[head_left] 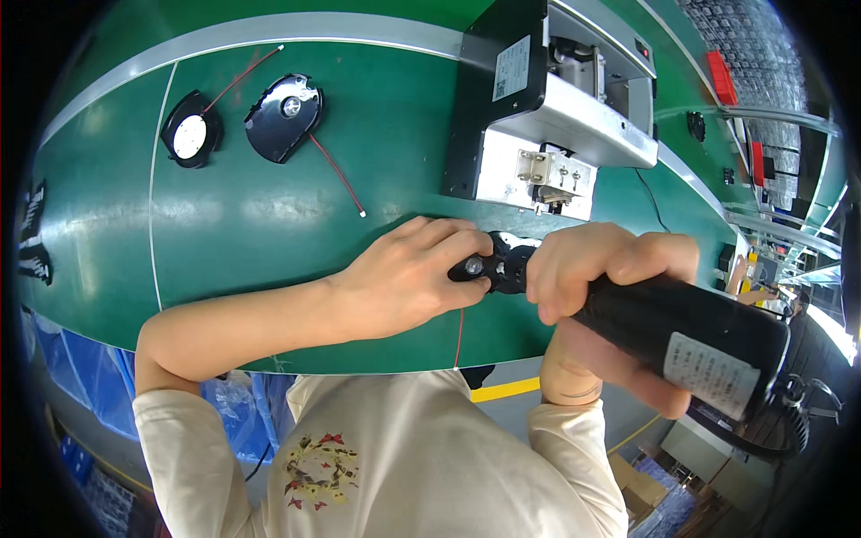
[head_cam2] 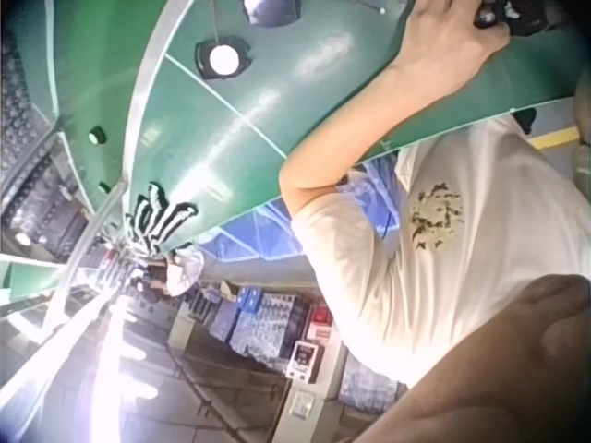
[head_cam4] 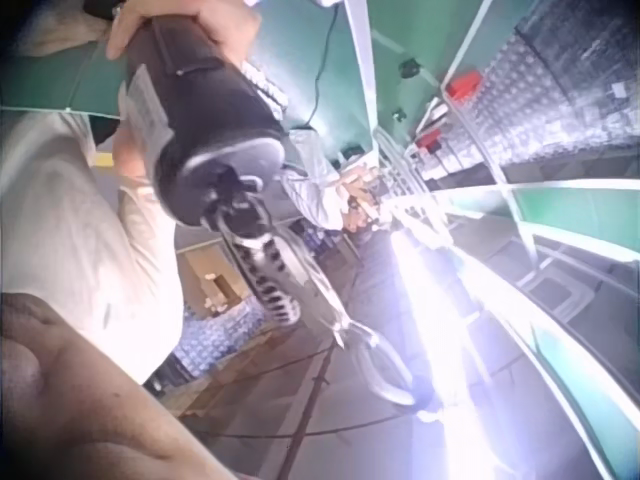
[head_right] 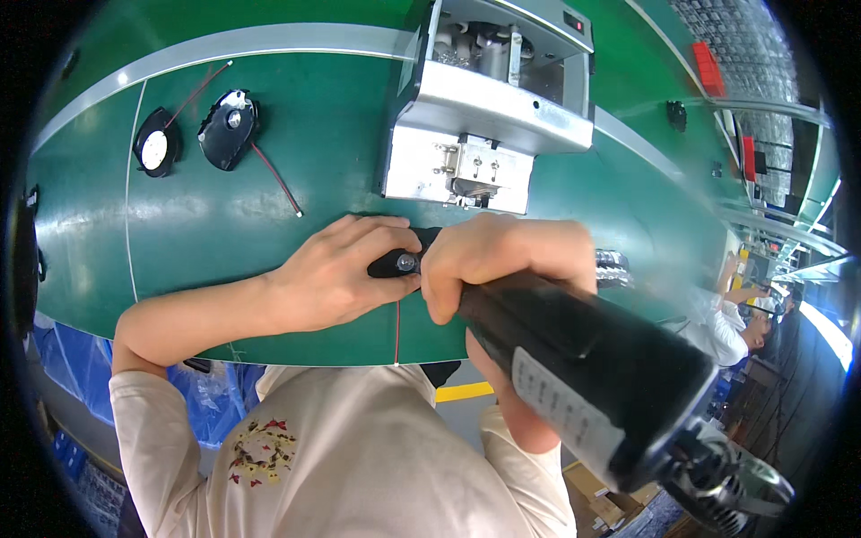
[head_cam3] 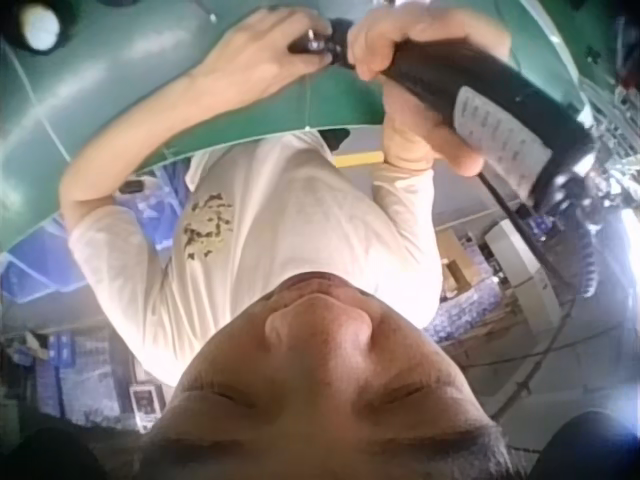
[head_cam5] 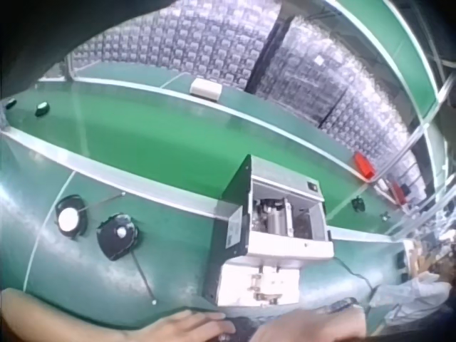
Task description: The recorder uses an electric screwdriver to assemble components of an electronic fan/motor assembly on a factory production line.
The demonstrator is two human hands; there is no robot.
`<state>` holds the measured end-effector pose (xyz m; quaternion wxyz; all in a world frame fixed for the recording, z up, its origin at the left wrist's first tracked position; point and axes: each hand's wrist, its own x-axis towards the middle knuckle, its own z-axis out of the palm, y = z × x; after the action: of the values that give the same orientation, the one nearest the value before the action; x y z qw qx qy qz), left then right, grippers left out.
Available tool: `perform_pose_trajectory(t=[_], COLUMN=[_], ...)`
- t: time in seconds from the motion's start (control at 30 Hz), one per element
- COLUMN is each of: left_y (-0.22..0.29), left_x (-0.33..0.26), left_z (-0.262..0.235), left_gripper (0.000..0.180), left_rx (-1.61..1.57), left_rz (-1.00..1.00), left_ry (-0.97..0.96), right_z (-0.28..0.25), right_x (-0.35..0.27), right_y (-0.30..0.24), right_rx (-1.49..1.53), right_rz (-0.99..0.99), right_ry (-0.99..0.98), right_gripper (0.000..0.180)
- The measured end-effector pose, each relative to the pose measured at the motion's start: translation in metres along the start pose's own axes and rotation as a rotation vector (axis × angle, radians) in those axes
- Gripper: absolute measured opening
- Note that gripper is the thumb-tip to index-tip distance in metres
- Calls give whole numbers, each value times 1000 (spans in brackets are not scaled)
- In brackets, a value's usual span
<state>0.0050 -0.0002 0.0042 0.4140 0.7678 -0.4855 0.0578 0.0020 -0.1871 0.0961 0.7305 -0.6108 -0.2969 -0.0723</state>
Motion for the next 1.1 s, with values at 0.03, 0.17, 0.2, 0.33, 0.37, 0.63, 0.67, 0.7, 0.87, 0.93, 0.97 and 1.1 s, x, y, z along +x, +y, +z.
perform_pose_trajectory(t=[0.03, 0.17, 0.2, 0.33, 0.37, 0.63, 0.67, 0.7, 0.87, 0.93, 0.97, 1.1], left_y=[0, 1, 0, -1, 0, 1, 0, 0, -1, -2, -3, -4], left_x=[0, 0, 1, -2, -3, 1, 0, -1, -1, -4, -5, -8], left_z=[0, 1, 1, 1, 1, -2, -1, -1, 0, 3, 4, 5], left_gripper=[20, 21, 21, 27, 28, 23, 23, 23, 29, 30, 30, 26], left_rx=[2, 10, 11, 17, 5, -20, -15, -9, -33, -29, -22, -14], left_rz=[3, 16, 20, 18, 11, 19, 16, 14, 13, 12, 19, 23], left_ry=[2, -23, -38, -47, -45, -37, -38, -38, -26, -23, -16, -19], right_z=[-1, -8, -14, -29, -32, -42, -43, -46, -38, -25, -19, -5], right_x=[-1, 2, 8, 29, 34, 44, 45, 47, 38, 25, 19, -6], right_y=[-1, -12, -16, -27, -27, -19, -16, -14, -20, -24, -26, -26], right_rx=[-10, 129, 153, 87, 75, 50, 63, 67, 61, 68, 67, 65], right_rz=[6, 7, -27, -141, -153, -99, -82, -69, -77, -99, -98, -77], right_ry=[-6, 75, 88, 40, 26, 66, 64, 30, 39, 89, 111, 101], right_gripper=[89, 90, 90, 90, 91, 98, 98, 98, 91, 86, 83, 78])
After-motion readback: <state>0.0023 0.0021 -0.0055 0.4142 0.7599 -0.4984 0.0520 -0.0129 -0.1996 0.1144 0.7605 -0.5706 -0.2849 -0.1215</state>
